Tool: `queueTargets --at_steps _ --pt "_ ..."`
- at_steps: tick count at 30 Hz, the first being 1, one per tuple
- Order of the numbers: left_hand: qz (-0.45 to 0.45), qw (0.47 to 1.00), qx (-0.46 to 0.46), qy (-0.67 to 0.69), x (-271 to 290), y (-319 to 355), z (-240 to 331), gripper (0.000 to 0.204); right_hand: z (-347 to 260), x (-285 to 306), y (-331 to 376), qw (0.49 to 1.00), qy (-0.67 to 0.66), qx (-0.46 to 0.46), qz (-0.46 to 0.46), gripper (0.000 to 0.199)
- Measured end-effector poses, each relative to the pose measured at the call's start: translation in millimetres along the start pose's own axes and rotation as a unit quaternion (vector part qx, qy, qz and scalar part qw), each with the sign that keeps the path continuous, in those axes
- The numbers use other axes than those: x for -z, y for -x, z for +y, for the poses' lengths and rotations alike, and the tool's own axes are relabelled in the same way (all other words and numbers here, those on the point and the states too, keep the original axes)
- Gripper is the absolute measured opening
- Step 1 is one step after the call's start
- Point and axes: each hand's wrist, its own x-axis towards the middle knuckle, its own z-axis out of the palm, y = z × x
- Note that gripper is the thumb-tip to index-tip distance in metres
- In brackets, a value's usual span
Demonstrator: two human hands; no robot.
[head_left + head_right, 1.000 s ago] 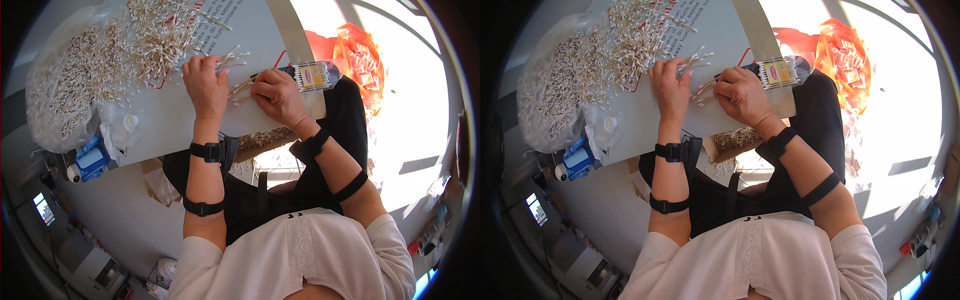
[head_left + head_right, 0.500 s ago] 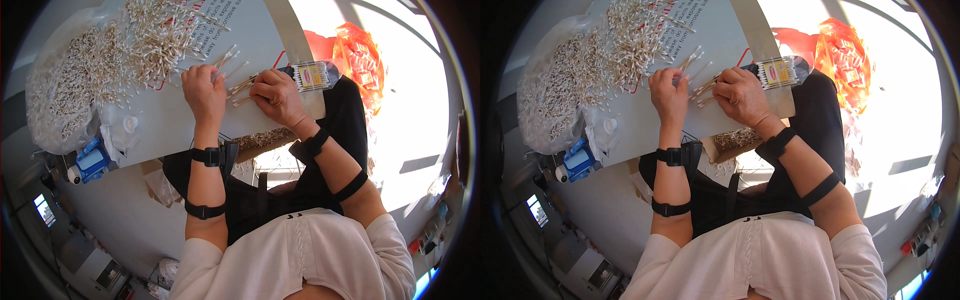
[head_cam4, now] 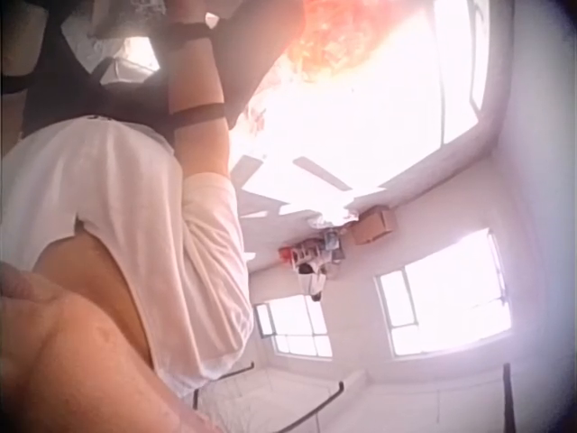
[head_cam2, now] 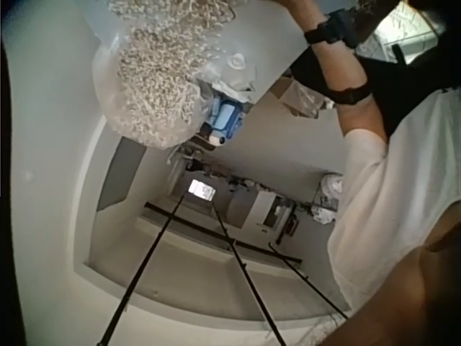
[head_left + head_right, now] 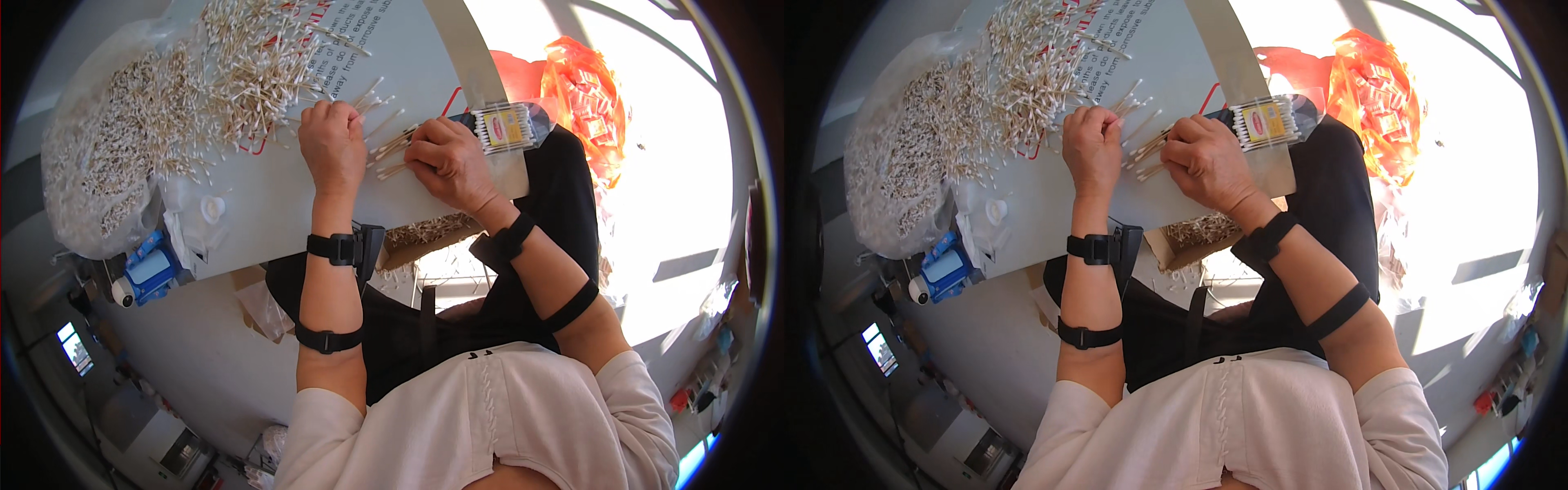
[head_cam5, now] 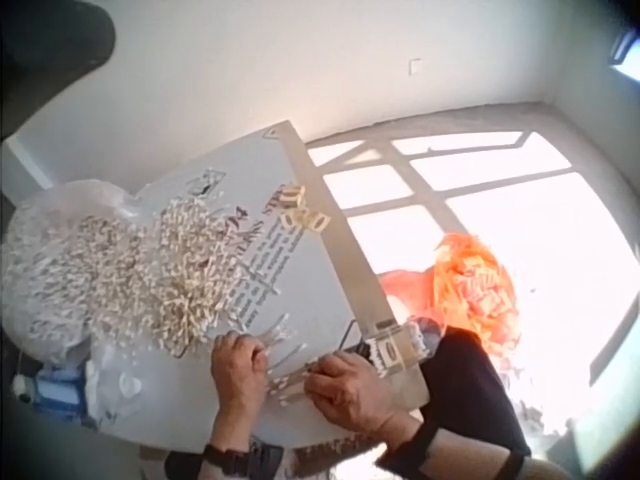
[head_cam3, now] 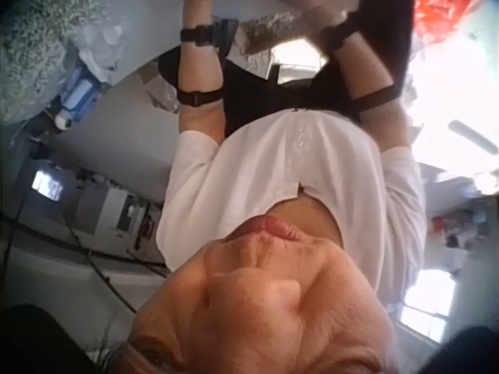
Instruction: Packing cotton swabs into a small plastic container.
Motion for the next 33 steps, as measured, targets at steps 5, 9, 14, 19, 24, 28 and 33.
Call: queueTargets --at_steps 5,9,14,19,24,28,33 --pt "0.078 0.995 -0.063 -0.007 1.2 -11.2 6.6 0.019 -0.1 0.0 -0.5 1.000 0.001 0.002 0.005 0.006" --pt "0.009 0.999 -0.044 0.021 -1.4 -12.7 0.4 0.016 -0.9 -0.2 -0.5 1.000 0.003 -0.001 0.001 0.006" --pt "0.005 0.998 -0.040 0.053 -5.9 -12.7 -1.5 0.014 0.1 -1.1 0.3 1.000 0.003 -0.002 0.000 0.006" --pt "0.002 0.999 -0.043 0.025 -2.8 -27.6 -7.9 0.015 -0.9 -0.5 -0.3 1.000 -0.005 0.002 0.001 0.011" --pt "0.034 0.998 -0.039 0.036 0.2 -25.1 -12.8 0.017 -0.9 0.0 -0.5 1.000 -0.013 -0.002 0.002 0.012" --pt "0.002 0.998 -0.027 0.055 -2.2 -9.3 -7.5 0.016 0.8 -0.8 0.3 1.000 -0.016 0.000 0.008 0.013" --pt "-0.001 0.995 -0.078 0.066 1.1 -4.7 -5.6 0.015 -0.4 -1.5 -0.3 1.000 -0.004 -0.004 0.003 0.007"
